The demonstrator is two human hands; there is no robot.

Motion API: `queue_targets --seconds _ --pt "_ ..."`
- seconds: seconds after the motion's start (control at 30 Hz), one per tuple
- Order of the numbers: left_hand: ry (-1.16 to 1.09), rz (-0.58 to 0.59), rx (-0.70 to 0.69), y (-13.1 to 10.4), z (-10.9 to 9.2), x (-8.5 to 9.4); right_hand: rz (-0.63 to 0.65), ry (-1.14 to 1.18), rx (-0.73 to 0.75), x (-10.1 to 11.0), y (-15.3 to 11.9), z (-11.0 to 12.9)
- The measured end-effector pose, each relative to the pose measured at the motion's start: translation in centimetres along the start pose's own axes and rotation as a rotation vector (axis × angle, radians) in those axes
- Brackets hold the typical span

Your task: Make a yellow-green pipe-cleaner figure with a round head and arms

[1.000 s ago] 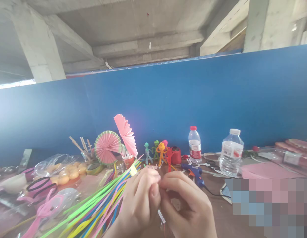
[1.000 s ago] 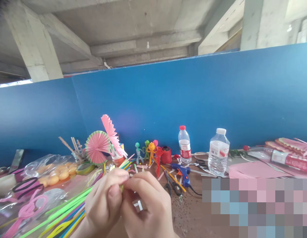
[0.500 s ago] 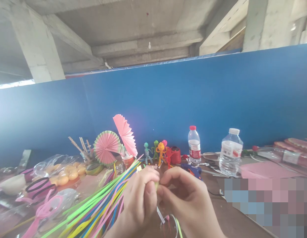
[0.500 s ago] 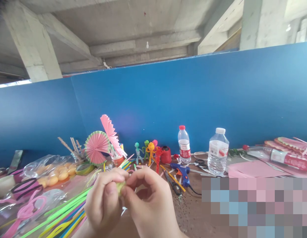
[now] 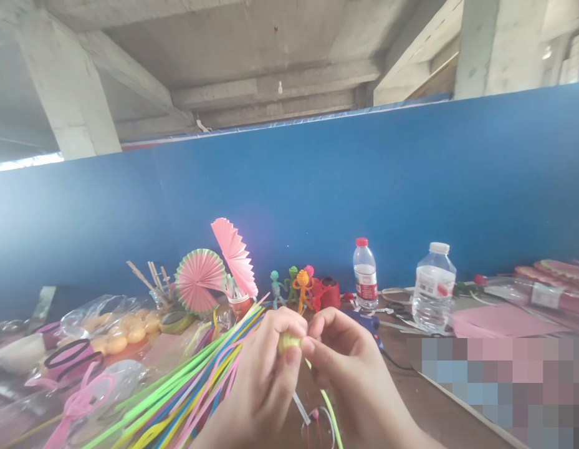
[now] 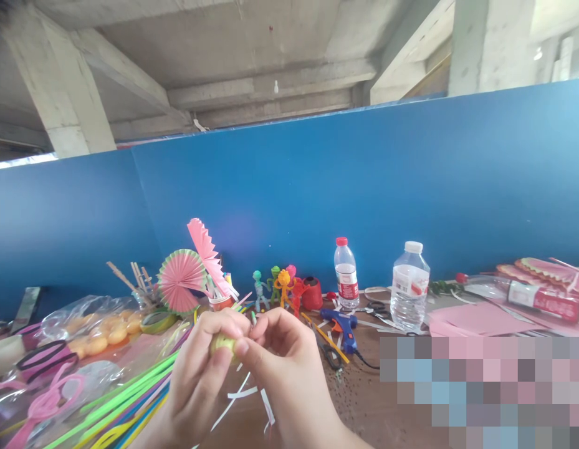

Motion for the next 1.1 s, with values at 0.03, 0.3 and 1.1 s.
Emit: queue_targets --seconds 0.03,0.3,1.1 --pt "-0.017 -0.035 -0.026 0.0 0.1 -0.1 -0.001 0.006 0.018 0.0 0.0 0.0" --pt "-0.678 -0.186 0.277 1.0 3.0 -1.7 -0.104 -0.585 0.388 0.4 -1.2 2.6" --pt "-1.516 0.015 1.094 -8.8 13.1 -12.3 0.262 -1.337 0.260 5.5 -3.6 -7.0"
Point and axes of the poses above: each hand's wrist, its own y-axis towards the middle knuckle, its own x-axis out of the back of the hand, z = x × y, the point moved 6 cm from there along y, towards the middle knuckle, and after that the axes turned 11 degrees about z, right-handed, at the moved point
